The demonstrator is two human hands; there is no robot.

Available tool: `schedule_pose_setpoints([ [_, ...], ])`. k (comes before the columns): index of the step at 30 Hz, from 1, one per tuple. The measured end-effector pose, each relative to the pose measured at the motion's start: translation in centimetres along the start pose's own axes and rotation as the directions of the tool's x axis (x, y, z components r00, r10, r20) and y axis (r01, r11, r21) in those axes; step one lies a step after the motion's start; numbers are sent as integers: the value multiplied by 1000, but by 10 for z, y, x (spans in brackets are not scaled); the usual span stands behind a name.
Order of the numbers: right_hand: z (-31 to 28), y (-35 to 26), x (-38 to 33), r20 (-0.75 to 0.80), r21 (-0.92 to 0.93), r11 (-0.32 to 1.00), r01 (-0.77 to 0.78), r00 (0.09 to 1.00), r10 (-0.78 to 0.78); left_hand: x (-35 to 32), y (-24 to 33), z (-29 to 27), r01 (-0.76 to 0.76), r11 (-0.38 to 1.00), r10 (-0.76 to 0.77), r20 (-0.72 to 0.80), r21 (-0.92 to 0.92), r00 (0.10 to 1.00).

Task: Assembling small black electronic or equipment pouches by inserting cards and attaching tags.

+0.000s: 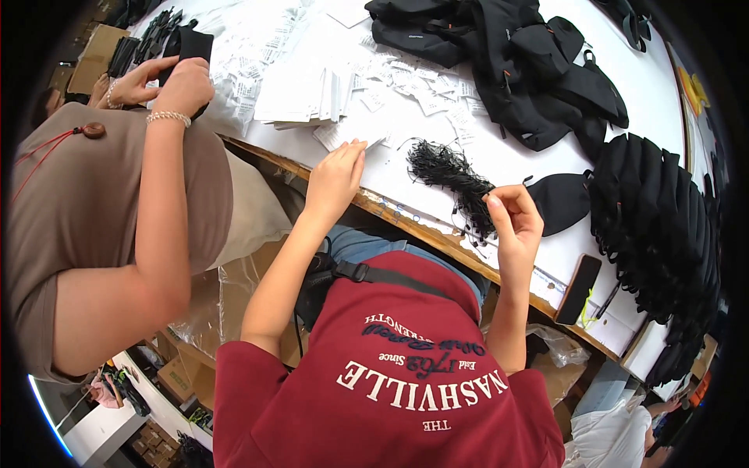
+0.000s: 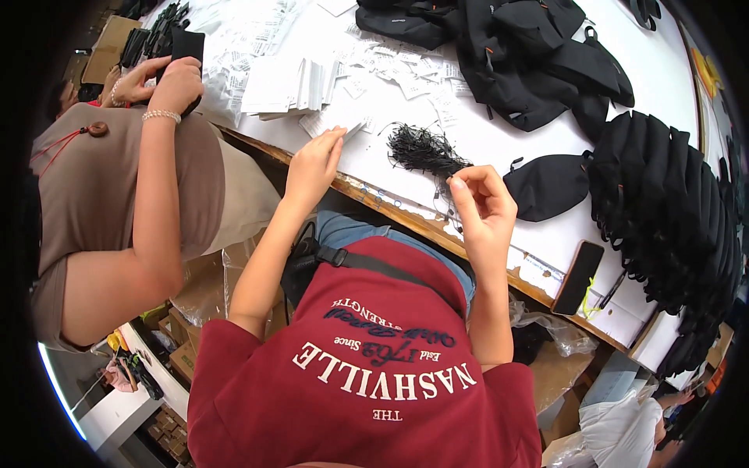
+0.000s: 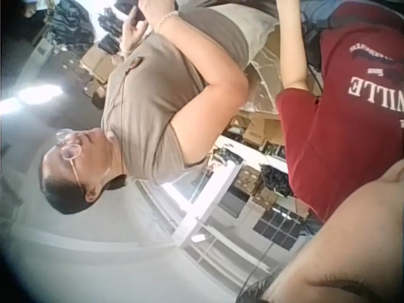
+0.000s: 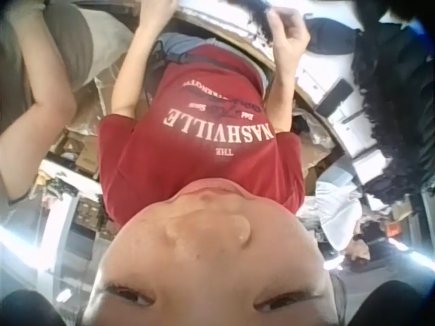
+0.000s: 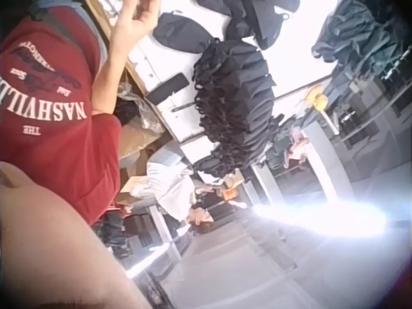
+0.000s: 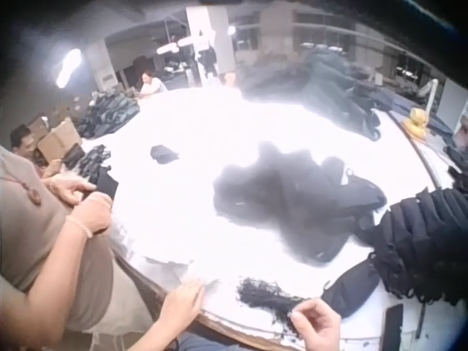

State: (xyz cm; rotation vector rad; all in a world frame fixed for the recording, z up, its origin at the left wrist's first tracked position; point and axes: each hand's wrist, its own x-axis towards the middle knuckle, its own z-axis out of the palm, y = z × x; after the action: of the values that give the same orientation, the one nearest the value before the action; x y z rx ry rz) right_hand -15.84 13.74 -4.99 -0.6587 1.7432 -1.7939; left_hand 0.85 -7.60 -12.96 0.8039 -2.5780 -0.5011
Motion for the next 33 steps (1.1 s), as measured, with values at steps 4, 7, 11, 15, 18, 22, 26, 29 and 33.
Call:
schedule_pose_setpoints([
  [4,5,6,-1,22,20,1000,-14,1000,13,9,10,-13,307,932,-283,144,-191,948],
  [7,13,8,-4,87,-8,998,-57,995,57,7,2,0,462,750,-460,128,-473,878],
  [11,20,12,-3,122,-54,995,-88,988,95,3,3,7,-90,974,110,-84,205,990],
  [15,29,14,-1,150,-98,990,-98,982,112,0,12,4,-87,996,88,-37,23,995],
  [18,34,8,3,168,-149,987,-55,983,80,-2,22,-6,18,1000,-18,-50,-3,999],
  [22,43,3,7,203,-232,970,67,979,-19,-4,71,-42,256,804,-237,106,-536,966],
  [26,48,-7,7,193,-264,953,146,977,-96,-10,106,-65,266,725,-146,235,-636,961],
  [29,47,-9,5,188,-282,949,141,978,-90,-12,112,-64,175,772,-90,168,-611,982],
  [33,45,-9,5,229,-365,922,131,972,-47,-15,111,-62,-13,883,36,39,-470,999],
])
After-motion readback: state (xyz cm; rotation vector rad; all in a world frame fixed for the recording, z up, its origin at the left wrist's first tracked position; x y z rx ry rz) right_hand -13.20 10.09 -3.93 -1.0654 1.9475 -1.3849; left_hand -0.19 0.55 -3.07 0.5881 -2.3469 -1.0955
